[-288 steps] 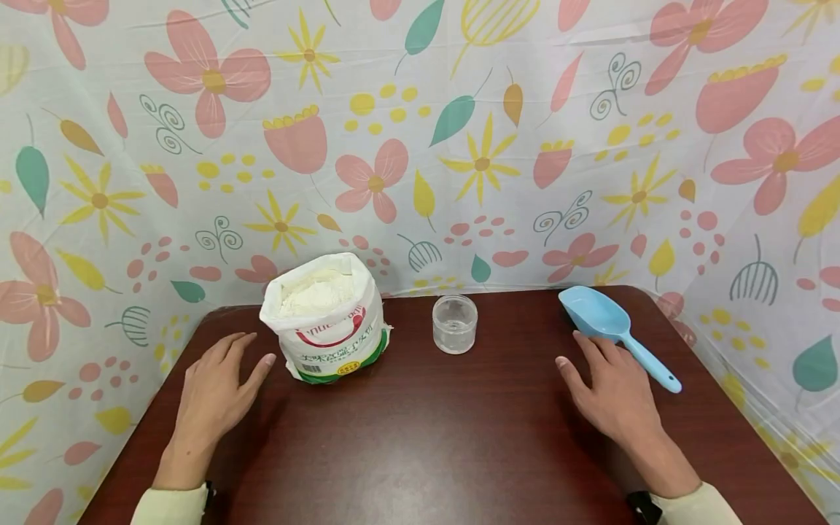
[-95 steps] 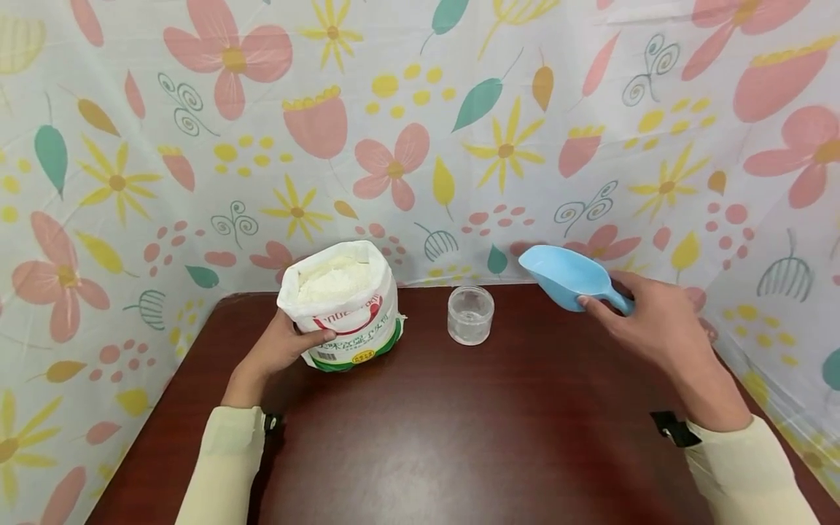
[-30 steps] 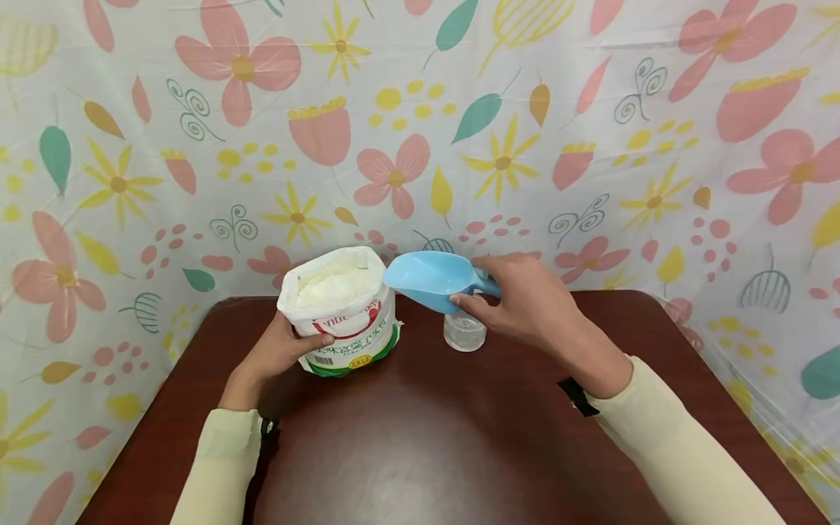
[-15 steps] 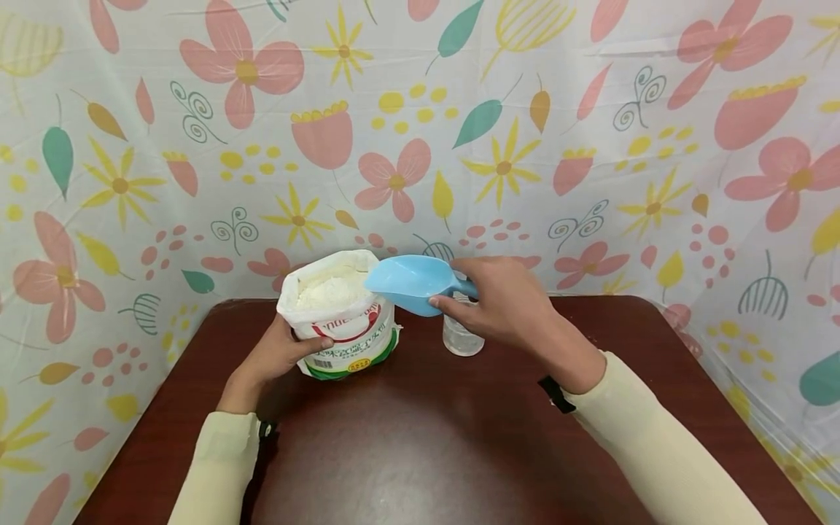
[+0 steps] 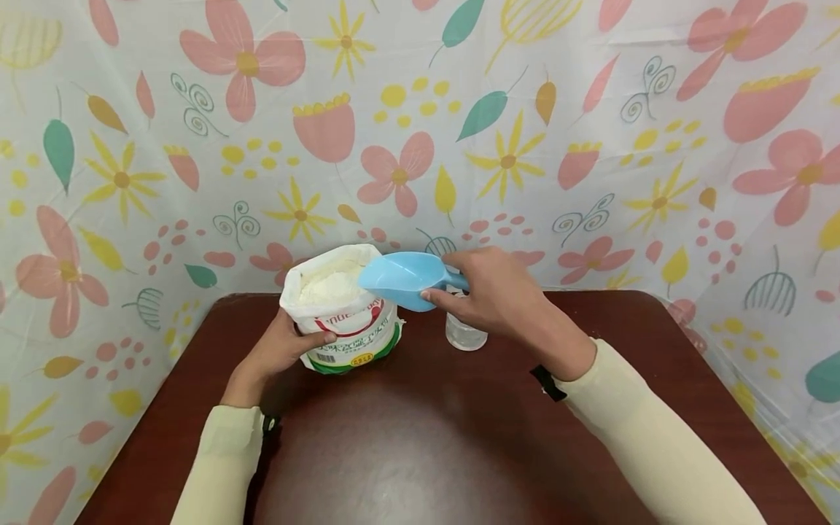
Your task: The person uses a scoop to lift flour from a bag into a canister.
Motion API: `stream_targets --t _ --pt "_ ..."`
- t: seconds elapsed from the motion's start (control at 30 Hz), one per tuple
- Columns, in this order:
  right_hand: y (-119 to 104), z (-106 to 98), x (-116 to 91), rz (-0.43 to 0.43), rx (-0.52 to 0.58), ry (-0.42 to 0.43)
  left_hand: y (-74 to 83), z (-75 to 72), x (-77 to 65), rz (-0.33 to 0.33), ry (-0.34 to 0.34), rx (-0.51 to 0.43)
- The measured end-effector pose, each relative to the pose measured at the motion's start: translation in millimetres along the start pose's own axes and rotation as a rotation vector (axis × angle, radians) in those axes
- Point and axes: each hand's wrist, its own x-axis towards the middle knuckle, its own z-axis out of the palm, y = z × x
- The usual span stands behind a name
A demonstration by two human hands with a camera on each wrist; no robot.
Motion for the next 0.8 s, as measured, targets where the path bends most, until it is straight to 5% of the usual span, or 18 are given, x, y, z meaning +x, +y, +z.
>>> stream_targets --t 0.8 --pt "-8 2 11 -0.007 -0.084 -0.086 0.8 -0.9 1.5 0.006 0.014 0.009"
